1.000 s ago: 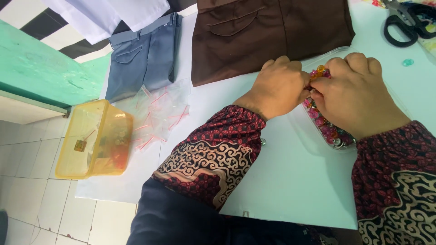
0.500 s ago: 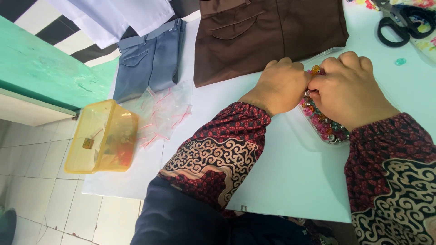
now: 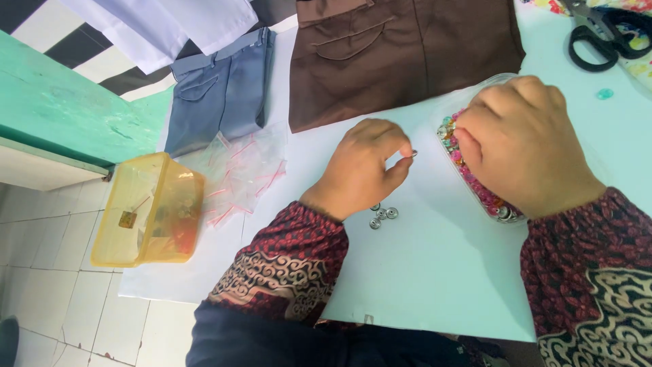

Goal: Sorting and bagging small buttons into plastic zip-lock bags

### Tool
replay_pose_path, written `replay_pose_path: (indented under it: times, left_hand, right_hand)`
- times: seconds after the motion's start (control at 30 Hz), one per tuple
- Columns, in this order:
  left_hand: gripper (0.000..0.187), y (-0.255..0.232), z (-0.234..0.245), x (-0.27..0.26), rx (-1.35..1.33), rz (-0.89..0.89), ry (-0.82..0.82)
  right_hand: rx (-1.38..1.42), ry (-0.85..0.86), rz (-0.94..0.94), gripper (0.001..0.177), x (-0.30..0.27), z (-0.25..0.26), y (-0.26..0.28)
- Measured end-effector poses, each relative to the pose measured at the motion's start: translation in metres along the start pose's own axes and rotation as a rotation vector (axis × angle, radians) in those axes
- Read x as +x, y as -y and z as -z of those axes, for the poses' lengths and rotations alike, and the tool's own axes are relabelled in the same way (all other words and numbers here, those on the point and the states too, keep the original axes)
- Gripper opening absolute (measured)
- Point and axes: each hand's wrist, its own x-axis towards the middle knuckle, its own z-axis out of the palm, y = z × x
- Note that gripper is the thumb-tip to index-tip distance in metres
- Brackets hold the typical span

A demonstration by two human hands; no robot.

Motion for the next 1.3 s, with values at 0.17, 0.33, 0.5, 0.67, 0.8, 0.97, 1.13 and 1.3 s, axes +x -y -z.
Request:
replay_pose_path:
  times: [0.17, 0.33, 0.5, 0.67, 0.8, 0.97, 1.13, 1.3]
  left_hand:
    - [0.014, -0.003, 0.029, -0.076, -0.227, 0.102, -0.063]
    - [0.014, -0.006, 0.027, -0.13, -0.27, 0.111, 0.039]
    - [0.014, 0.0, 0.016, -0.138, -0.221, 0.064, 0.101]
    - [0.006, -0.004, 0.018, -0.133, -0.079, 0.024, 0.156]
    - [0.007, -0.009, 0.018, -0.133, -0.044, -0.016, 0.155]
    - [0.011, -0.014, 0.017, -0.13, 0.006, 0.005, 0.156]
    - [0.007, -0.014, 0.012, -0.127, 0.023, 0.01, 0.127]
    - [0.01, -0.011, 0.012, -0.123, -0.003, 0.027, 0.051]
  right_hand:
    - [0.135, 0.136, 0.328, 0.031, 0.005, 0.023, 0.058]
    - [0.298, 0.33, 0.502, 0.023, -0.018, 0.013, 0.095]
    - [0.223, 0.435, 0.572, 0.022, -0.033, -0.005, 0.105]
    - [0.147, 0.464, 0.574, 0.016, -0.031, -0.007, 0.109]
    - [0.163, 0.464, 0.584, 0.02, -0.035, -0.005, 0.112]
    - [0.192, 0.453, 0.614, 0.022, -0.039, -0.006, 0.115]
    - [0.221, 0.435, 0.585, 0.017, -0.029, 0.004, 0.106]
    - [0.204, 0.386, 0.445, 0.011, -0.008, 0.022, 0.055]
